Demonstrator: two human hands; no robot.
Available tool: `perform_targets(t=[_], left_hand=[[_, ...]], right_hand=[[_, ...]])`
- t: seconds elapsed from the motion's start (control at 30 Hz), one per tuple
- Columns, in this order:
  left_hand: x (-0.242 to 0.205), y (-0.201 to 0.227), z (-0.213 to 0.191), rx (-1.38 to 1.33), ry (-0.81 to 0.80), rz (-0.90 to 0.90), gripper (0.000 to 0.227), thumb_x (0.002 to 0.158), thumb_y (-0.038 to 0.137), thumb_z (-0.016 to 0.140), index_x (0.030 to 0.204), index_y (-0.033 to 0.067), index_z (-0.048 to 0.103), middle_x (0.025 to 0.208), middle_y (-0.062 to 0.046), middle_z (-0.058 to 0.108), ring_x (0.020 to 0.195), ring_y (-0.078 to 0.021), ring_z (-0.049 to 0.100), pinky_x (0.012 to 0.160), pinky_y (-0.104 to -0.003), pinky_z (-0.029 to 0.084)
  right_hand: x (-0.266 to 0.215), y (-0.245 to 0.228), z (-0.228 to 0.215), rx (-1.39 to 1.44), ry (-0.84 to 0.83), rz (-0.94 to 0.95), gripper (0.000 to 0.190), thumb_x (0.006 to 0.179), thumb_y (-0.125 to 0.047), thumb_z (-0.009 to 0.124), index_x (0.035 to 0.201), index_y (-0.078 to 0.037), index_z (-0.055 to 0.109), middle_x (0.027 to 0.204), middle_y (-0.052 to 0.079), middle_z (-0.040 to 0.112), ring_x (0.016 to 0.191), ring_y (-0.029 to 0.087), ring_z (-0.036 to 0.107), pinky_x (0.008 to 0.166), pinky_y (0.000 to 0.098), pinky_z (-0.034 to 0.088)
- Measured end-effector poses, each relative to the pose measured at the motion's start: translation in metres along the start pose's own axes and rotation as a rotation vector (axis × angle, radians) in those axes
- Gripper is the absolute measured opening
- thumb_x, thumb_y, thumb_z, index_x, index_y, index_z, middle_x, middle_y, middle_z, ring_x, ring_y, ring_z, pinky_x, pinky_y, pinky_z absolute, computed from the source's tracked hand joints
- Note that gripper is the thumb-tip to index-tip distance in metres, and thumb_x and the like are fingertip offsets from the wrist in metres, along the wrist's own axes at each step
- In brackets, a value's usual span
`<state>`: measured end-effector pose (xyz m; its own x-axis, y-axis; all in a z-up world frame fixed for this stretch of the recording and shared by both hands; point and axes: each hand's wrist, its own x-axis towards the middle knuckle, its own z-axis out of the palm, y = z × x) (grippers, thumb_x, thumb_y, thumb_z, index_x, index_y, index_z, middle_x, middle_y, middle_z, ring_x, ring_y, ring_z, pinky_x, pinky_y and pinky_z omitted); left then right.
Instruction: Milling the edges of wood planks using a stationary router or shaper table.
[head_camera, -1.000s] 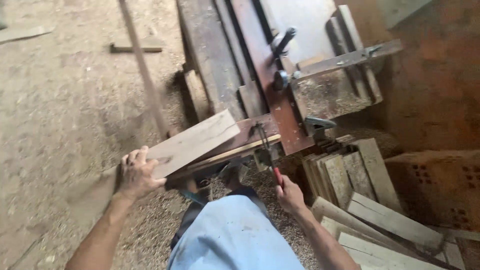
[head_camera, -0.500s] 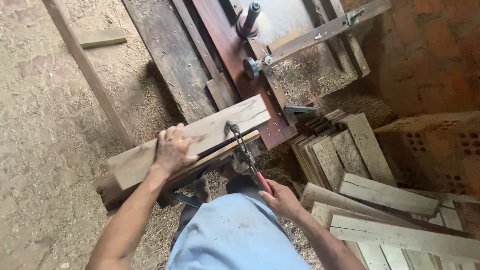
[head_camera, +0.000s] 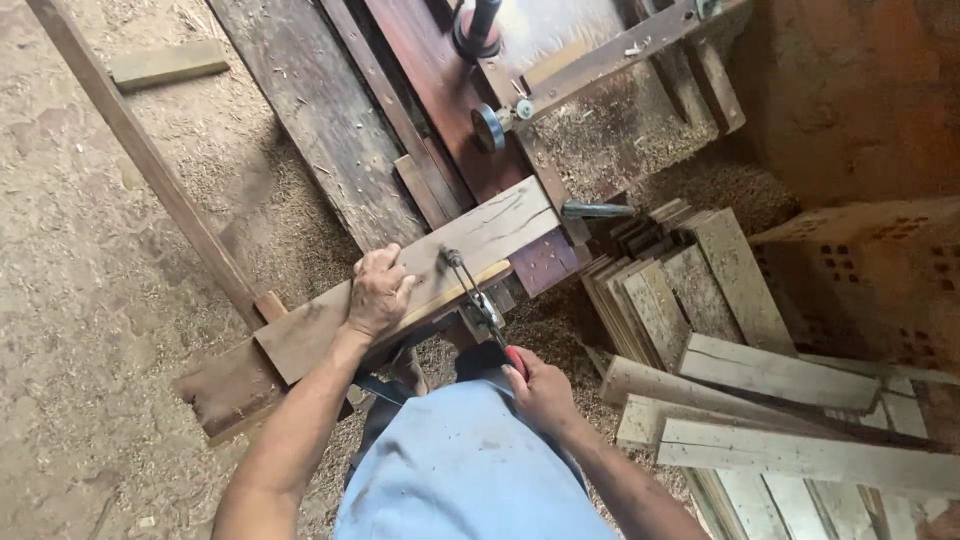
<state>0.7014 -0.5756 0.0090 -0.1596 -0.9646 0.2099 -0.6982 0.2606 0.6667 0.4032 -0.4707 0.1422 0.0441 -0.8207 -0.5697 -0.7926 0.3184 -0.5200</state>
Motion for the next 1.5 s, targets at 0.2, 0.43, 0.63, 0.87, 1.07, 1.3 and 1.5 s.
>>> perform_targets(t=[0.2,0.43,0.63,0.87,1.07,1.3,1.5], left_hand=[[-0.003,0.009,0.003,0.015,0.019,0.000,0.019,0.084,0.023,0.075,0.088,0.0053,0.069,0.132,-0.019,0.063,0.123,-0.0352,0.057,0.107,-0.052,0.040],[0.001,0.004,0.010,0.070,0.098,-0.033,0.023,0.090,0.029,0.072,0.087,0.0062,0.070,0.133,-0.022,0.063,0.123,-0.0366,0.058,0.108,-0.052,0.041],[0.004,0.004,0.011,0.108,0.074,-0.064,0.028,0.088,0.036,0.072,0.088,0.0079,0.075,0.130,-0.022,0.064,0.121,-0.0356,0.058,0.105,-0.052,0.041],[0.002,0.006,0.012,0.104,0.051,-0.002,0.031,0.088,0.039,0.073,0.089,0.0082,0.075,0.133,-0.018,0.065,0.123,-0.0319,0.058,0.106,-0.051,0.040],[0.007,0.015,0.004,0.166,0.037,0.011,0.027,0.090,0.036,0.072,0.089,0.0088,0.074,0.133,-0.016,0.064,0.121,-0.0308,0.057,0.103,-0.049,0.041],[0.028,0.017,-0.005,0.196,-0.126,-0.107,0.028,0.089,0.038,0.071,0.090,0.0101,0.070,0.124,-0.015,0.067,0.111,-0.0297,0.058,0.094,-0.046,0.044],[0.063,-0.019,-0.079,-0.077,-0.725,-0.396,0.032,0.085,0.034,0.073,0.098,0.0062,0.067,0.093,-0.013,0.072,0.086,-0.0229,0.066,0.078,-0.040,0.054]], right_hand=[[0.001,-0.027,-0.012,0.014,-0.012,-0.015,0.057,0.087,-0.022,0.066,0.141,-0.009,0.054,0.116,0.020,0.069,0.105,0.031,0.066,0.094,0.0407,0.053],[0.014,0.004,0.004,0.198,-0.063,-0.077,0.051,0.086,-0.019,0.065,0.135,-0.006,0.062,0.116,0.016,0.074,0.106,0.024,0.072,0.094,0.0348,0.053],[0.014,-0.005,0.002,0.058,-0.042,0.077,0.037,0.088,-0.028,0.070,0.117,-0.005,0.068,0.095,0.013,0.073,0.088,0.025,0.070,0.081,0.0362,0.053],[0.018,0.026,0.004,0.039,-0.182,0.119,0.037,0.099,-0.033,0.066,0.100,0.004,0.066,0.083,0.019,0.065,0.079,0.030,0.059,0.076,0.0403,0.053],[0.013,0.000,-0.012,0.004,-0.161,0.025,0.031,0.095,-0.031,0.064,0.102,-0.001,0.066,0.111,0.015,0.067,0.093,0.024,0.066,0.084,0.0379,0.053],[0.020,0.007,-0.006,-0.061,-0.173,-0.021,0.033,0.095,-0.033,0.062,0.087,-0.001,0.064,0.123,0.015,0.063,0.102,0.029,0.063,0.090,0.0423,0.051],[0.012,-0.014,-0.030,-0.089,-0.323,0.169,0.039,0.097,-0.044,0.060,0.096,-0.005,0.064,0.110,0.016,0.067,0.101,0.027,0.066,0.092,0.0414,0.053]])
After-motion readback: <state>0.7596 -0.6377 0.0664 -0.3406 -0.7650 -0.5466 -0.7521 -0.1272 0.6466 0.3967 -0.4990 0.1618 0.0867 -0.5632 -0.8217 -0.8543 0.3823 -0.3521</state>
